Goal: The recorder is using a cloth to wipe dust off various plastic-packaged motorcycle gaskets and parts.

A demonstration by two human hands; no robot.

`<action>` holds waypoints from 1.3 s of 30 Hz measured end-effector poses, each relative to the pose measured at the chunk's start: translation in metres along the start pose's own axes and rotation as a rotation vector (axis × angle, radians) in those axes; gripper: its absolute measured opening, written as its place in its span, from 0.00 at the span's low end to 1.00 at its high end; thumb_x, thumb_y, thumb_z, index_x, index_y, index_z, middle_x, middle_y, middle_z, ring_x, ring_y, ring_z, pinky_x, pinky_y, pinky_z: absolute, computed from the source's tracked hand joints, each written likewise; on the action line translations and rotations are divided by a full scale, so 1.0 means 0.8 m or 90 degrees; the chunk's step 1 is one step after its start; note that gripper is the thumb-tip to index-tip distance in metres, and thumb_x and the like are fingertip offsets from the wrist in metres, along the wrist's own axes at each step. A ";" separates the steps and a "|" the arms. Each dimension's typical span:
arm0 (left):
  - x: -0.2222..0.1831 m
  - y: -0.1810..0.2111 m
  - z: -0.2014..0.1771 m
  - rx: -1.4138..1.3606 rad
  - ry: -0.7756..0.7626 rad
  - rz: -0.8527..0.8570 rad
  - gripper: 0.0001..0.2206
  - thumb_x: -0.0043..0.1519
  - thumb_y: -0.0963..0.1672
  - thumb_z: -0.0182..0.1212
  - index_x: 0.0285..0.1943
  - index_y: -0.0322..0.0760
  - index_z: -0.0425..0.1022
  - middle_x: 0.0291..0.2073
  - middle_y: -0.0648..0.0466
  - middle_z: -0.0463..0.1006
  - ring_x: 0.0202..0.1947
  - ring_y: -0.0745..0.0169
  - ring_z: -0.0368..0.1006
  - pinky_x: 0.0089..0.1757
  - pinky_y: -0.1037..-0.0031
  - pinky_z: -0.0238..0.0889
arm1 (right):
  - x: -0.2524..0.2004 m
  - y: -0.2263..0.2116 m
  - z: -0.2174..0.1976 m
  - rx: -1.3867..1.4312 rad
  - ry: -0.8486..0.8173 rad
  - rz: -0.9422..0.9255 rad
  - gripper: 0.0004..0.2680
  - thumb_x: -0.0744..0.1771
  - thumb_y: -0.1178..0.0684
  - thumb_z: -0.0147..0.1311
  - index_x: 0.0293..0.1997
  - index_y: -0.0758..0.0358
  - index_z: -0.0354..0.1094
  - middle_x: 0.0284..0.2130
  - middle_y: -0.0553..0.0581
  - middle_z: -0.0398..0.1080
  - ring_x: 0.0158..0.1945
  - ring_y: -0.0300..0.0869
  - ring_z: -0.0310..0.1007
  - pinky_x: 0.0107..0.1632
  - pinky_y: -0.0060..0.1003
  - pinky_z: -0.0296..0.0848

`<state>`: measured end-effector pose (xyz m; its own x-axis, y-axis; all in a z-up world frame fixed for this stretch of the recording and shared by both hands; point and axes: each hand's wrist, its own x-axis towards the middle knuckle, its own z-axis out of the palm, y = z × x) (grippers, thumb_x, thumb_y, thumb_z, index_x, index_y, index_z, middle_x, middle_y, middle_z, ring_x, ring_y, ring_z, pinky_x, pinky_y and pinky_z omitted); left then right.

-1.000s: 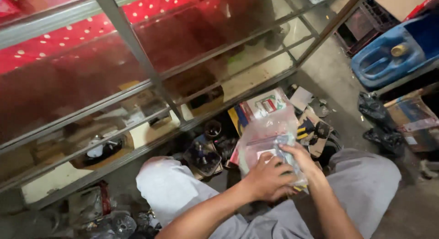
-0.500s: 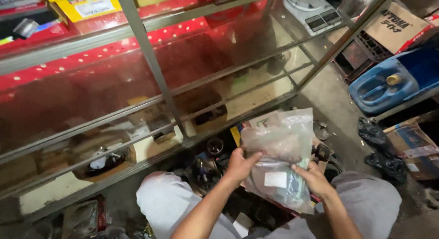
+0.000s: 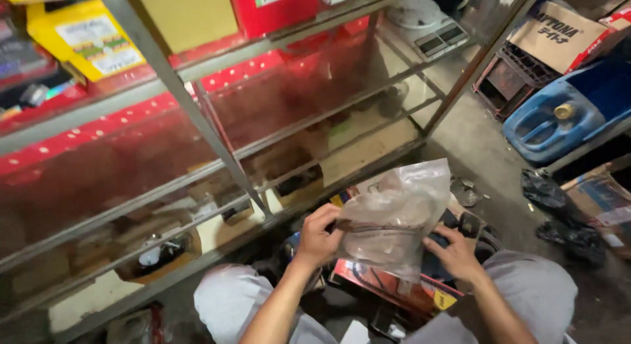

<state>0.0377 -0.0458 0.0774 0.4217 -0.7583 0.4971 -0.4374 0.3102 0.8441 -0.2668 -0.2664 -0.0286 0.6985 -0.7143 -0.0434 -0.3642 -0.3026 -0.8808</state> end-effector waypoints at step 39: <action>0.481 -0.282 -0.117 0.211 0.087 -0.164 0.18 0.64 0.49 0.62 0.59 0.38 0.76 0.50 0.42 0.77 0.47 0.46 0.69 0.47 0.55 0.62 | -0.042 0.245 0.077 0.166 -0.028 0.204 0.13 0.64 0.49 0.62 0.50 0.63 0.80 0.45 0.62 0.79 0.54 0.48 0.81 0.58 0.45 0.74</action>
<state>0.3727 -0.3541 0.0972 0.6415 -0.6971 0.3203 -0.5266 -0.0965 0.8446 -0.3237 -0.2625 -0.2292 0.6021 -0.7175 -0.3502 -0.4036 0.1050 -0.9089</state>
